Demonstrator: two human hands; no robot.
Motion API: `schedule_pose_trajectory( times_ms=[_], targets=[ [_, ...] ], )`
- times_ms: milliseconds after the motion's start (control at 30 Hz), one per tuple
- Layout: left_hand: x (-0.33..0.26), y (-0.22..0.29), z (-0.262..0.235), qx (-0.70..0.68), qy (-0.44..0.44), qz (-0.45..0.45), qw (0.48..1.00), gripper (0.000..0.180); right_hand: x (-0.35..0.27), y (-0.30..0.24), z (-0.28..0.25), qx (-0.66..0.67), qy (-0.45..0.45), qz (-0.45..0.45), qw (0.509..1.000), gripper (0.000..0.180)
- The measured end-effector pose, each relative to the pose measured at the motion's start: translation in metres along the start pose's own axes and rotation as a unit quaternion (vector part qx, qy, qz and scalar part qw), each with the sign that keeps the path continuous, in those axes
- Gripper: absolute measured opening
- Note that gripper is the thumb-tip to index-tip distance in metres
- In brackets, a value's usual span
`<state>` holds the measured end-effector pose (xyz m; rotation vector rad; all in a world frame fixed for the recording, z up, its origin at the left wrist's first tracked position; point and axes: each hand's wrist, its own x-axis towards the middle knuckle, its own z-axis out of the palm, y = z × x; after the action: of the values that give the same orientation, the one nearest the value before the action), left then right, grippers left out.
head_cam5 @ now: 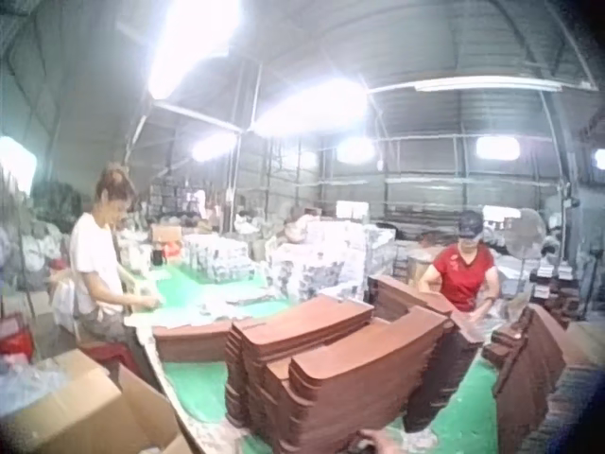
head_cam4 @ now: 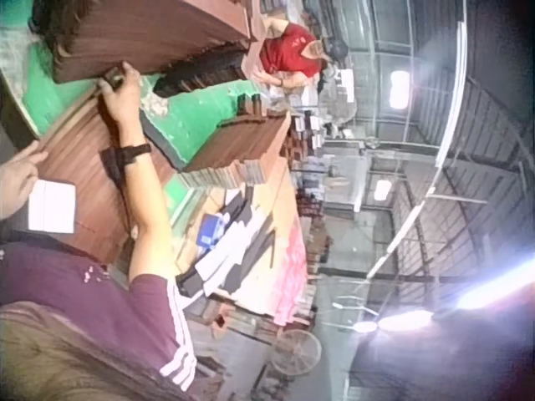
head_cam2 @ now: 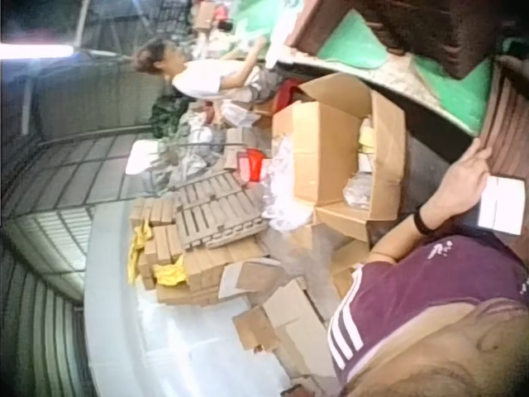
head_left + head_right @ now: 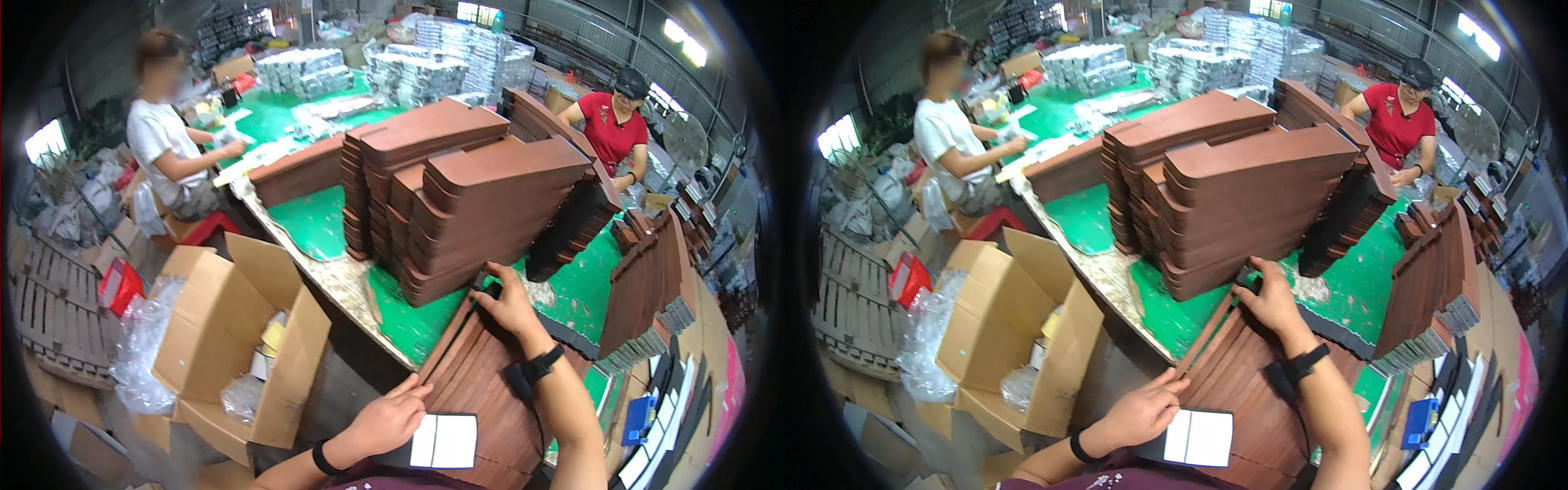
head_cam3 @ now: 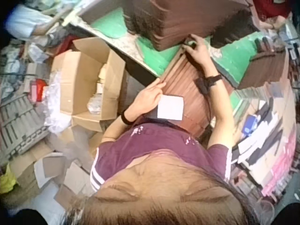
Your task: The person attaches small black foam pads to the edges of brown wooden slats using a white backing sheet. They peel the backing and press the pads onto the slat edges, then stack the finished pieces on the table.
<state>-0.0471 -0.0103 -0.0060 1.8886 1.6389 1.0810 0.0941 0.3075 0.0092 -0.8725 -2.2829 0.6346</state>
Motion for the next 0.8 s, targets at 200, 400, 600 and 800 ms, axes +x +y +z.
schedule_pose_trajectory(
  times_ms=[200, 400, 600, 800],
  targets=[
    [-0.007, 0.013, -0.023, -0.056, 0.018, -0.051, 0.997, 0.014, -0.003, 0.009, -0.04, 0.066, 0.049, -0.053, 0.995, 0.05],
    [-0.034, 0.029, -0.061, -0.067, 0.043, -0.208, 0.975, 0.016, -0.037, -0.049, -0.123, 0.006, -0.088, -0.092, 0.992, 0.034],
    [-0.03, 0.102, -0.124, -0.296, 0.163, -0.25, 0.907, 0.007, -0.127, -0.103, -0.151, 0.126, -0.305, -0.142, 0.933, 0.062],
    [0.085, 0.198, -0.131, -0.343, 0.151, -0.117, 0.92, 0.03, -0.191, -0.13, -0.136, 0.366, -0.278, -0.155, 0.874, 0.094]
  ],
)
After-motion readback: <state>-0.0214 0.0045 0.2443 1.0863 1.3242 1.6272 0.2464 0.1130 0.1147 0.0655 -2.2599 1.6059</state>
